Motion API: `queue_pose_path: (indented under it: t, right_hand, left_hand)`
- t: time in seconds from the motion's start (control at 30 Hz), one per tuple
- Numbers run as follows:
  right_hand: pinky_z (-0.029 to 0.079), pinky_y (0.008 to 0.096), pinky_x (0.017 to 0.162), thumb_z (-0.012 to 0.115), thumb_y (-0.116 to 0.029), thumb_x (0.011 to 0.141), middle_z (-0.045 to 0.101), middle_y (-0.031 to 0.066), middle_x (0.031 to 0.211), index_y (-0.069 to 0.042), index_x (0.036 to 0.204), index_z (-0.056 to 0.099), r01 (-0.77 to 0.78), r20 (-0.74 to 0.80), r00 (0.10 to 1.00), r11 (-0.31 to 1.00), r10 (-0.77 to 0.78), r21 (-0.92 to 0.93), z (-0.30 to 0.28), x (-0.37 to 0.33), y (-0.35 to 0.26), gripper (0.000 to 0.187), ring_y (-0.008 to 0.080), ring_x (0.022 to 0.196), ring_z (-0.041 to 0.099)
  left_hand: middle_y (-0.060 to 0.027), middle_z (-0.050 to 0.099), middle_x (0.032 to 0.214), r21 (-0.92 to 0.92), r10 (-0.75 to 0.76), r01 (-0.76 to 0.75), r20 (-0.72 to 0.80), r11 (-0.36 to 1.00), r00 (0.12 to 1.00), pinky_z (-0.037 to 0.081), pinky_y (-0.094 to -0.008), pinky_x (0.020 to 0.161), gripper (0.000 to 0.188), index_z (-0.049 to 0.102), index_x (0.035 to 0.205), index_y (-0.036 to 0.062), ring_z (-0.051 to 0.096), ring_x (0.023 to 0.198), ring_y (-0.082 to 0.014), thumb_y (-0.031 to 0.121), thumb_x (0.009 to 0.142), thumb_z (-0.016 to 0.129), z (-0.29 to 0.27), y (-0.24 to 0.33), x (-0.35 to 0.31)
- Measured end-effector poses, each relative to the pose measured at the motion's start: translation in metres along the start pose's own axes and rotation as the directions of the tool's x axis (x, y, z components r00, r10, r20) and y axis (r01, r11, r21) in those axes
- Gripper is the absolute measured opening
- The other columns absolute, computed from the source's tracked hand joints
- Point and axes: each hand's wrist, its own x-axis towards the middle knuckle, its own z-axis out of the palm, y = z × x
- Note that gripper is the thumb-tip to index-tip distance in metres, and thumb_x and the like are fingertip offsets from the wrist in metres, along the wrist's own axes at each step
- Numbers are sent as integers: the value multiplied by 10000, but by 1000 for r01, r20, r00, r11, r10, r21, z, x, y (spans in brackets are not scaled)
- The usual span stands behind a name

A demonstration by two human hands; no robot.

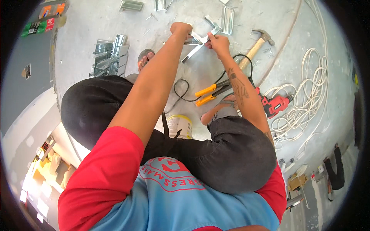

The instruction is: The recorder uses various tools including a drill and a riveter to assemble metal frame components on the floor of a construction site.

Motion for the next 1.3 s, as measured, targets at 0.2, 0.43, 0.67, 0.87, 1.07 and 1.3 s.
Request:
queue_pose_path:
  t: [0.2,0.43,0.67,0.87,1.07,1.3]
  right_hand:
    - [531,384,703,632,-467,894,692,117,633,-7,683,722,-63,62,996,995,58,83,-4,-2,-11,514,262,632,684]
    - [565,279,562,639,-284,955,712,145,745,92,873,693,-97,65,994,993,93,61,-6,-15,-31,388,168,604,685]
    - [566,278,557,624,-266,960,708,150,737,99,854,685,-75,25,997,996,76,-43,-3,-7,-24,385,171,579,678]
    - [577,283,540,619,-248,959,695,171,724,117,823,669,-88,7,996,994,88,68,2,-7,-27,392,190,572,681]
    - [579,291,531,629,-242,956,690,173,722,120,817,665,-165,33,986,971,162,175,-5,-21,-45,389,208,578,687]
    - [588,296,587,631,-263,959,700,182,801,114,907,667,-218,87,975,951,204,218,-13,-35,-56,383,219,651,705]
  left_hand:
    - [-182,690,960,255,64,-85,91,963,994,636,-372,578,193,642,966,-86,720,758,-287,37,828,696,-4,21,-22]
    - [-187,678,973,70,43,-47,55,996,998,643,-386,582,188,629,950,-103,720,788,-301,29,833,696,1,15,-11]
    - [-193,652,1009,-76,45,-38,96,996,994,639,-478,635,205,588,1032,-101,699,859,-351,1,864,645,-1,9,-4]
    - [-208,635,1046,-199,57,-33,117,979,992,612,-563,743,224,573,1074,-81,673,931,-373,-7,868,622,-2,3,-3]
    - [-201,636,1040,-253,106,-58,180,966,978,594,-597,743,260,570,1095,-64,667,921,-397,-16,850,641,-6,-4,7]
    - [-194,621,1062,-251,30,9,150,968,988,606,-548,745,264,580,1095,-32,666,897,-372,59,872,686,-4,-7,14]
